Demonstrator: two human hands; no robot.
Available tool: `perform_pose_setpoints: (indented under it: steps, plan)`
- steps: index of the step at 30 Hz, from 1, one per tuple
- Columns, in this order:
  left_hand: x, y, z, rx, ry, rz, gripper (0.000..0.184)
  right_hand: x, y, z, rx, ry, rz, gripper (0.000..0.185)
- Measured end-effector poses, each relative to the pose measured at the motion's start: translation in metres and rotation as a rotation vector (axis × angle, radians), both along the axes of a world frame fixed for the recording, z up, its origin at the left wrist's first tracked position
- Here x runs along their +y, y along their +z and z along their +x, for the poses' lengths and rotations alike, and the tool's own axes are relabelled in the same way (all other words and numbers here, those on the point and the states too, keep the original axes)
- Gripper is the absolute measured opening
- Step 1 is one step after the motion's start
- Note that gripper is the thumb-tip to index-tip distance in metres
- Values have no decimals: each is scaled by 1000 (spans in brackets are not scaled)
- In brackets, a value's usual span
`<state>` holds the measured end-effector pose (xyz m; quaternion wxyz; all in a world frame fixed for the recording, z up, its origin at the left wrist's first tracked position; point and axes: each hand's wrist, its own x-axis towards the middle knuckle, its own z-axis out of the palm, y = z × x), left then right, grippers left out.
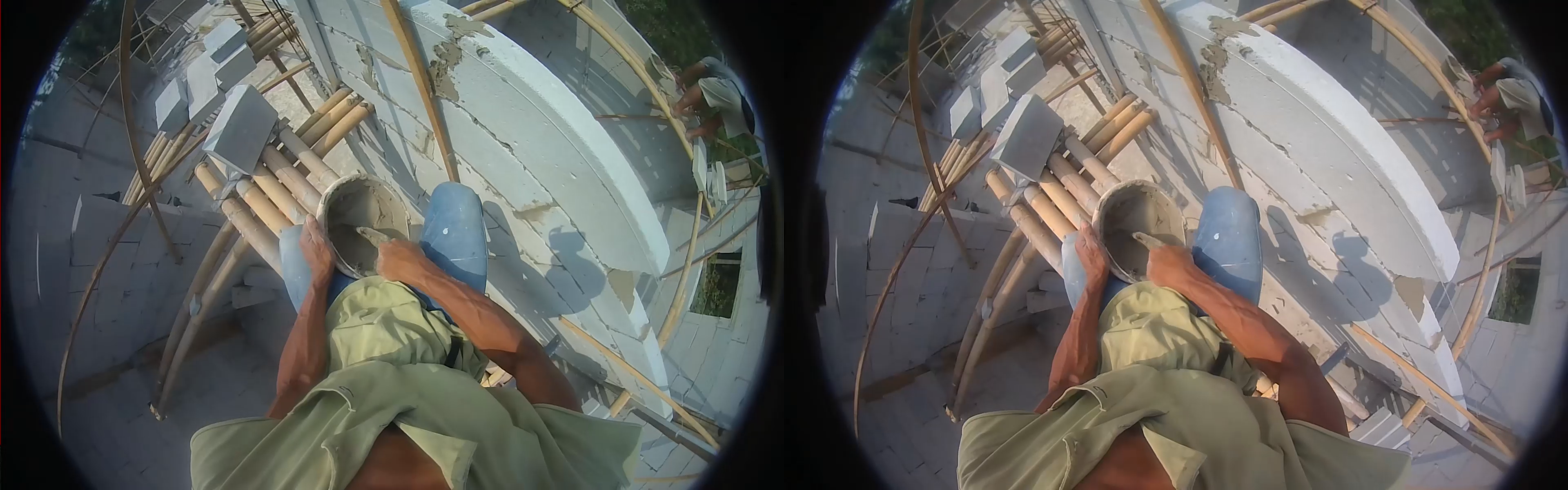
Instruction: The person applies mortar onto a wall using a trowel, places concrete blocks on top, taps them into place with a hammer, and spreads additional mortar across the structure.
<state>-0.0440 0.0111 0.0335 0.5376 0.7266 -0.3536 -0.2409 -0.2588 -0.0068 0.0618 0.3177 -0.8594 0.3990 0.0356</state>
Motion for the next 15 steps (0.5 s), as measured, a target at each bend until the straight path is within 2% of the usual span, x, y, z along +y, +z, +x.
perform_pose_setpoints:
  steps: [1,2,4,5,7,8,10,11,13,14,15]
  plan:
    - [-1,-3,1,9,-6,5,56,0,-7,4,-49,145,-36,23]
    - [2,-6,1,19,-7,16,54,-2,-14,4,-48,156,-31,23]
    - [4,-2,0,28,-10,12,54,-12,15,6,46,410,197,30]
    - [2,2,-2,33,-29,-4,54,-11,28,6,45,411,196,30]
    - [2,7,-5,20,-30,-39,54,-13,41,4,-115,-353,1028,34]
    - [3,9,-6,9,-26,-69,54,-15,38,-1,-118,-351,1025,34]
    - [4,4,0,-9,-26,-63,54,-17,36,-10,-329,-516,1453,33]
    - [3,1,4,-23,-31,-56,54,-16,34,-12,-335,-514,1451,33]
    - [4,-5,15,-65,-30,-27,59,-11,57,-31,-591,-615,1644,30]
    - [1,14,5,-6,6,-30,59,-5,65,-42,-723,-584,1681,31]
    - [2,-33,35,26,-1,1,60,3,78,-55,-842,-589,1674,30]
